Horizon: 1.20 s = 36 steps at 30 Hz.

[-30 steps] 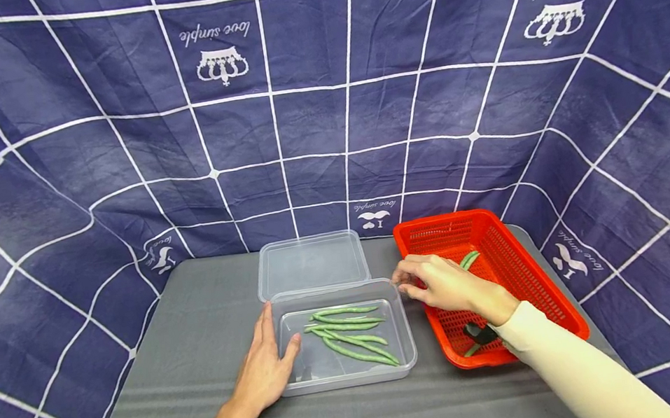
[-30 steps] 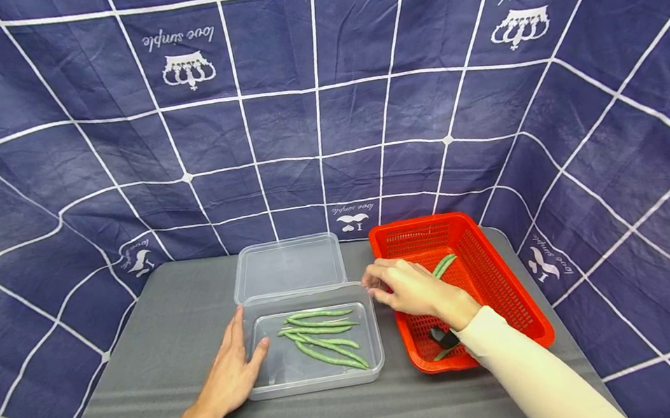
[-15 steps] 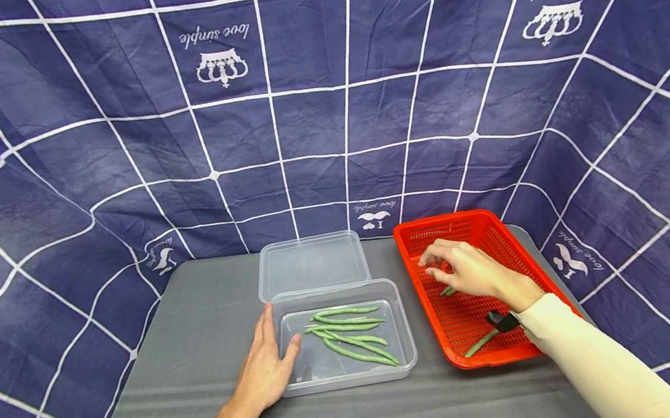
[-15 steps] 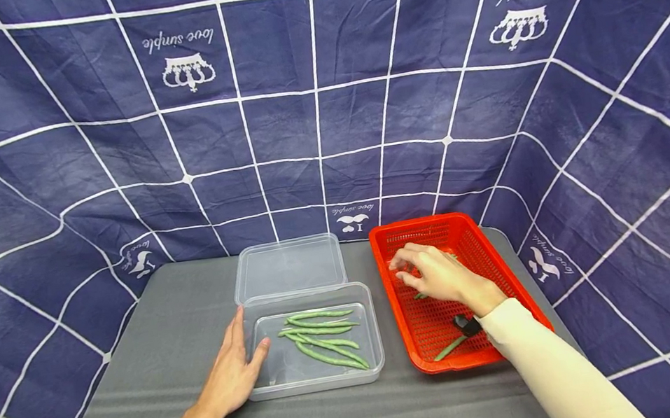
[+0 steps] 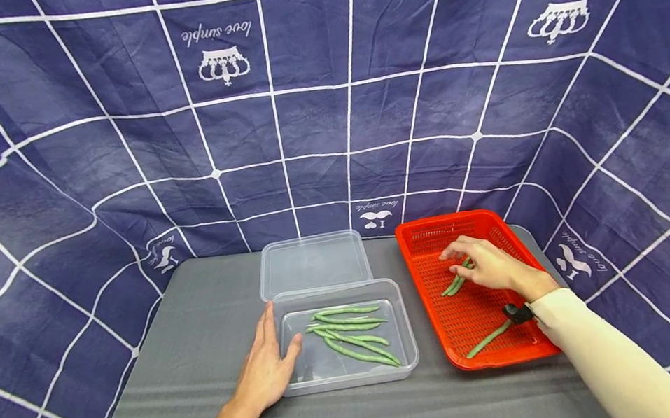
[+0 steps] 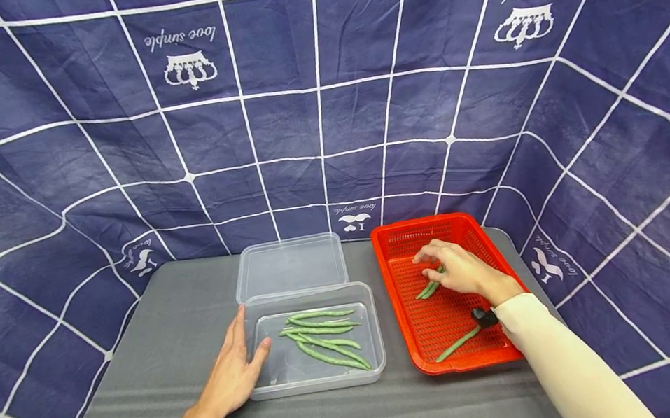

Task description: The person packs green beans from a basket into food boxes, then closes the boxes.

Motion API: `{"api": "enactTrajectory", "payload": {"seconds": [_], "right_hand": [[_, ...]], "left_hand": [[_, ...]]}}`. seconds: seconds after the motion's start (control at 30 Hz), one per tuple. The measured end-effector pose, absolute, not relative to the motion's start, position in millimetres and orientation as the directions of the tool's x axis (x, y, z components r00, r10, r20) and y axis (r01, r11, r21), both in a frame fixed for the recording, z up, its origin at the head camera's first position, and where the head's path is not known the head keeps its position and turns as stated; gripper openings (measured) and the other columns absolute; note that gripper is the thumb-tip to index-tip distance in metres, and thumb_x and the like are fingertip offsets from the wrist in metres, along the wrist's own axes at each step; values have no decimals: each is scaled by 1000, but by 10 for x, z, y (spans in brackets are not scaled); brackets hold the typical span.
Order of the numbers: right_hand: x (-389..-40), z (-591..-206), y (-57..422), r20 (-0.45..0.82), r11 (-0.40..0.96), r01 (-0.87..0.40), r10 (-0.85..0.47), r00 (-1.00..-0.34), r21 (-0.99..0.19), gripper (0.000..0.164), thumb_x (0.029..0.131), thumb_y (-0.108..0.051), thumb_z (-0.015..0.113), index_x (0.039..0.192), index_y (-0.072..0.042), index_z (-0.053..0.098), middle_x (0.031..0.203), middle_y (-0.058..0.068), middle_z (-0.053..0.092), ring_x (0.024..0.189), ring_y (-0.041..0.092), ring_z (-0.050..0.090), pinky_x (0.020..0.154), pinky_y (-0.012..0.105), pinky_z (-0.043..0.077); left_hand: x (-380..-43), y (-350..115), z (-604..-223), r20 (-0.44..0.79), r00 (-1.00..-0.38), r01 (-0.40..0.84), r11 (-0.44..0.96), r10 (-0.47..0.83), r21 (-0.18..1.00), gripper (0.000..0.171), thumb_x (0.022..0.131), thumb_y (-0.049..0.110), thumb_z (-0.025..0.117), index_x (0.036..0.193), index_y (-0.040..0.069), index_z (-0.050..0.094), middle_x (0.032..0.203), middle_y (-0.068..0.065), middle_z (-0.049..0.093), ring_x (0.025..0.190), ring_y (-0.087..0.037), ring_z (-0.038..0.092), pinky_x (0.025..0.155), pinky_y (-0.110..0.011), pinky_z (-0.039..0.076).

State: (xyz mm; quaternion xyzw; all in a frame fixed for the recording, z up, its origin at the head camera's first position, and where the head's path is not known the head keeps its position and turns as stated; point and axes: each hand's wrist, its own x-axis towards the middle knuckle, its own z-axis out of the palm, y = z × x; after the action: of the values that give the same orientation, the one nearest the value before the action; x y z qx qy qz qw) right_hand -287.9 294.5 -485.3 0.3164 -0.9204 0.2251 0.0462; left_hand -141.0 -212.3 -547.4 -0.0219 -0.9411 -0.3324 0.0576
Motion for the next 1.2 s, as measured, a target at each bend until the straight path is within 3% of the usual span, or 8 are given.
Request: {"api": "enactTrajectory", "payload": {"seconds": [0.33, 0.47, 0.6, 0.7, 0.83, 0.9, 1.2], "right_hand": [[-2975, -5005, 3120, 128, 727, -591, -588, -799, -350, 37, 97, 3, 87, 133, -7, 84, 127, 13, 80, 118, 38, 75, 104, 59, 61], [-3047, -5134, 3207, 139, 691, -623, -621, -771, -367, 41, 92, 6, 86, 132, -6, 85, 125, 11, 81, 120, 39, 75, 106, 61, 60], [-3155, -5328, 3334, 213, 607, -705, -682, -699, -367, 46, 88, 8, 84, 132, -6, 85, 124, 11, 81, 118, 33, 75, 105, 48, 60], [-3189, -5393, 3363, 229, 591, -733, -703, -673, -337, 45, 86, 6, 85, 129, -7, 85, 122, 11, 82, 116, 33, 75, 104, 44, 59], [-3126, -5306, 3279, 164, 658, -670, -661, -733, -343, 41, 85, 7, 89, 123, -8, 88, 118, 10, 83, 115, 39, 76, 104, 57, 61], [-3107, -5265, 3244, 128, 696, -633, -633, -764, -339, 38, 86, 7, 90, 120, -9, 89, 116, 8, 82, 113, 37, 76, 103, 58, 61], [-3079, -5196, 3195, 78, 753, -583, -591, -803, -305, 34, 80, 5, 96, 103, -18, 89, 102, -1, 78, 99, 24, 72, 91, 44, 59]], "left_hand": [[-1417, -2121, -5470, 132, -991, 92, 778, 12, 622, 96, 118, 46, 66, 187, 3, 15, 190, -28, 30, 170, -53, 45, 134, -70, 45], [-1418, -2118, -5469, 130, -991, 89, 779, 10, 621, 96, 118, 46, 67, 187, 5, 14, 190, -27, 30, 170, -53, 46, 133, -70, 46], [-1423, -2113, -5471, 140, -990, 92, 781, 7, 618, 96, 117, 45, 67, 187, 6, 15, 189, -27, 31, 169, -53, 47, 131, -70, 48], [-1423, -2118, -5477, 141, -990, 94, 780, 7, 619, 96, 117, 45, 68, 187, 5, 16, 189, -27, 32, 168, -53, 47, 130, -70, 48], [-1416, -2119, -5475, 134, -991, 91, 779, 9, 620, 96, 117, 45, 68, 187, 5, 15, 190, -27, 31, 169, -53, 46, 131, -70, 47], [-1415, -2117, -5475, 133, -991, 89, 780, 8, 619, 96, 117, 45, 67, 187, 5, 15, 190, -27, 31, 169, -52, 46, 131, -70, 47], [-1407, -2113, -5467, 136, -991, 85, 781, 1, 619, 96, 117, 44, 68, 187, 7, 15, 189, -27, 32, 168, -53, 48, 130, -70, 48]]}}
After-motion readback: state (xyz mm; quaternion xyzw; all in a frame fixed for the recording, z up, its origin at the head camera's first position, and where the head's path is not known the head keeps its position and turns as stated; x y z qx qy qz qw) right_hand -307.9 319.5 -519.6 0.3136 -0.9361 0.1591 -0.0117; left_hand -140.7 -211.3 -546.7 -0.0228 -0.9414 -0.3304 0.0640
